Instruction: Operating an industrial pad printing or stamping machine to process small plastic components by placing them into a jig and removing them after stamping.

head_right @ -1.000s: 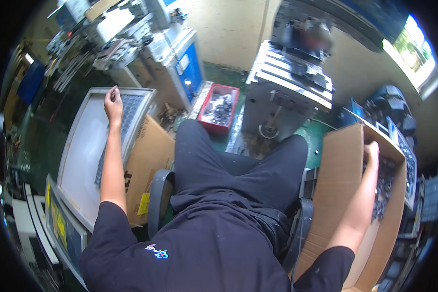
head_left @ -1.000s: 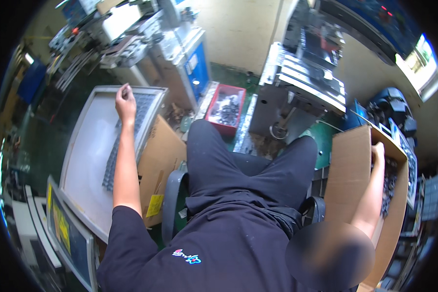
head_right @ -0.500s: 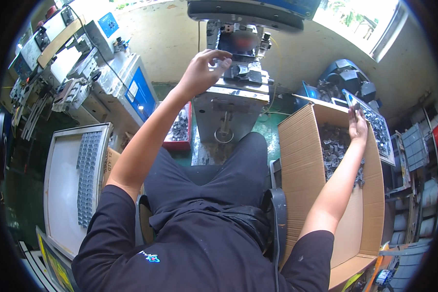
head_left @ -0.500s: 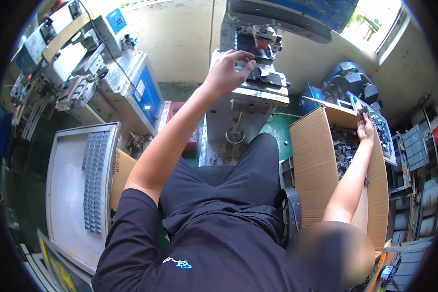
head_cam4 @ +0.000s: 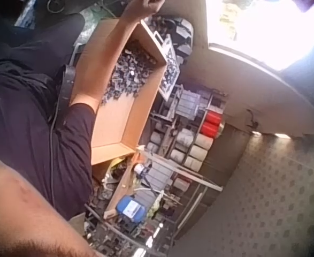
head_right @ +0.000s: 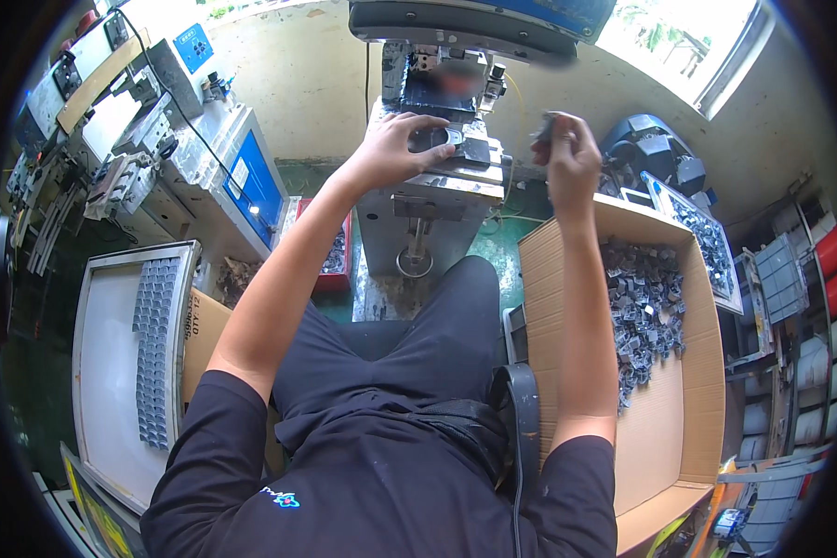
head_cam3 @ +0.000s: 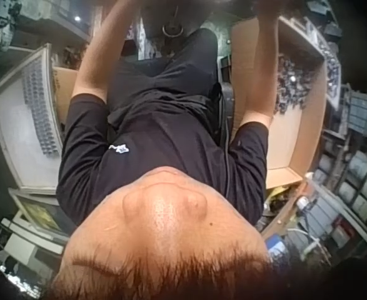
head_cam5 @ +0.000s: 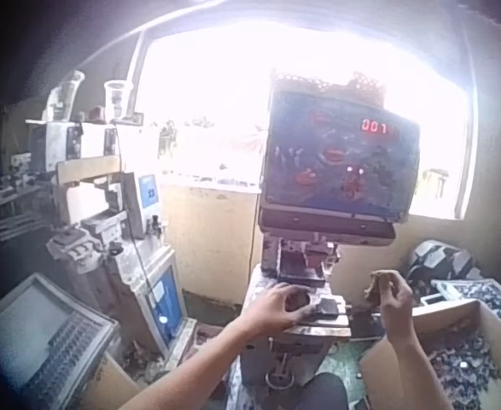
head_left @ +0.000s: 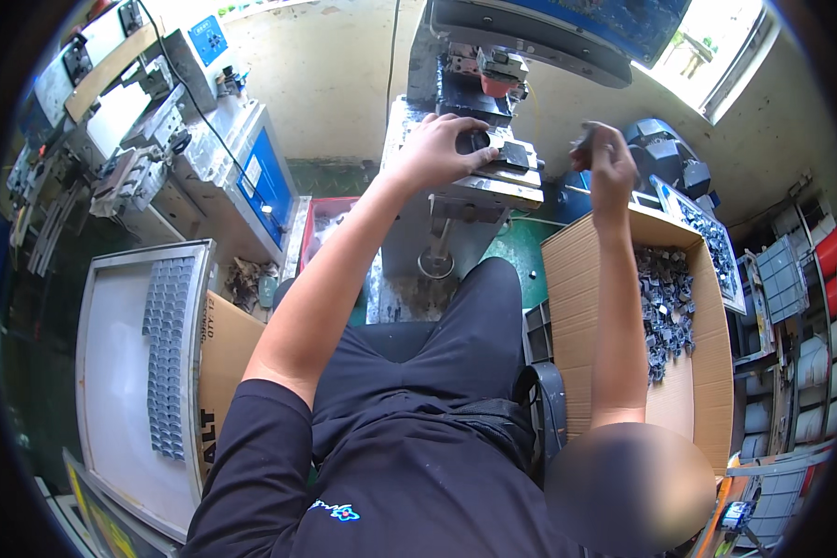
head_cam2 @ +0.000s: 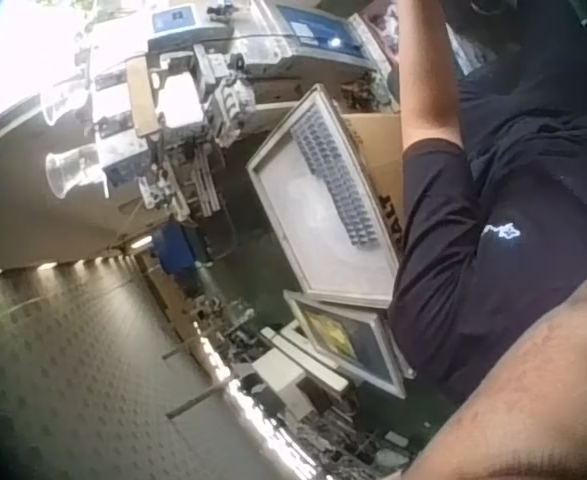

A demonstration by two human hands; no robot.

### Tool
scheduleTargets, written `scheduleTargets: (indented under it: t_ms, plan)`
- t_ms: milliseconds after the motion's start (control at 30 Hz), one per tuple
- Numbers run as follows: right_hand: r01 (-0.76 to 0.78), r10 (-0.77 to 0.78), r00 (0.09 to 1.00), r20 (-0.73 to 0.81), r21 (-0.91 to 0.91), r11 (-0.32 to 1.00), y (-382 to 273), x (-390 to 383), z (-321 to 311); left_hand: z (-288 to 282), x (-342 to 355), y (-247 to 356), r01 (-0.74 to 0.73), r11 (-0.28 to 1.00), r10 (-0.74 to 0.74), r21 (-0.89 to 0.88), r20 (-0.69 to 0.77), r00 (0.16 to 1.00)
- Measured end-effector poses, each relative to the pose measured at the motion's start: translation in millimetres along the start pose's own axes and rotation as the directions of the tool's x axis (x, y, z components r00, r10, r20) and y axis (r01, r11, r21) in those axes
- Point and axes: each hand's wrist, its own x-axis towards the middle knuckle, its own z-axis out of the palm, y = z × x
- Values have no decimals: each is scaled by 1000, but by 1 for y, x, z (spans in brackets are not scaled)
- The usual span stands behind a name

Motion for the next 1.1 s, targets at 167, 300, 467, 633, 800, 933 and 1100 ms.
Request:
scheduleTargets:
  t_ms: [167,300,467,633,800,933,1100]
  plan:
    - [-38,39,999,25,-42,998,5,-8,35,1,1,-6,-6,1000,6,-12,-10,1000]
    - [-90,108,992,59,-253,963,1,-9,45,0,0,-7,1,999,-1,-34,-14,1000]
    - [144,-78,986,146,-529,836,5,-5,42,-3,0,0,15,999,-15,-35,2,1000]
    - [193,-76,975,208,-636,747,-8,-14,54,0,0,-10,2,999,-4,-41,-30,1000]
    - [343,-307,938,164,-577,741,5,-13,53,2,2,-8,-12,999,10,-37,-40,999]
    - [322,-291,946,139,-459,828,1,-19,58,3,1,-10,-2,999,-1,-49,-51,999]
    - [368,-328,930,168,-394,842,7,-23,46,3,1,-7,-19,999,16,-51,-59,998]
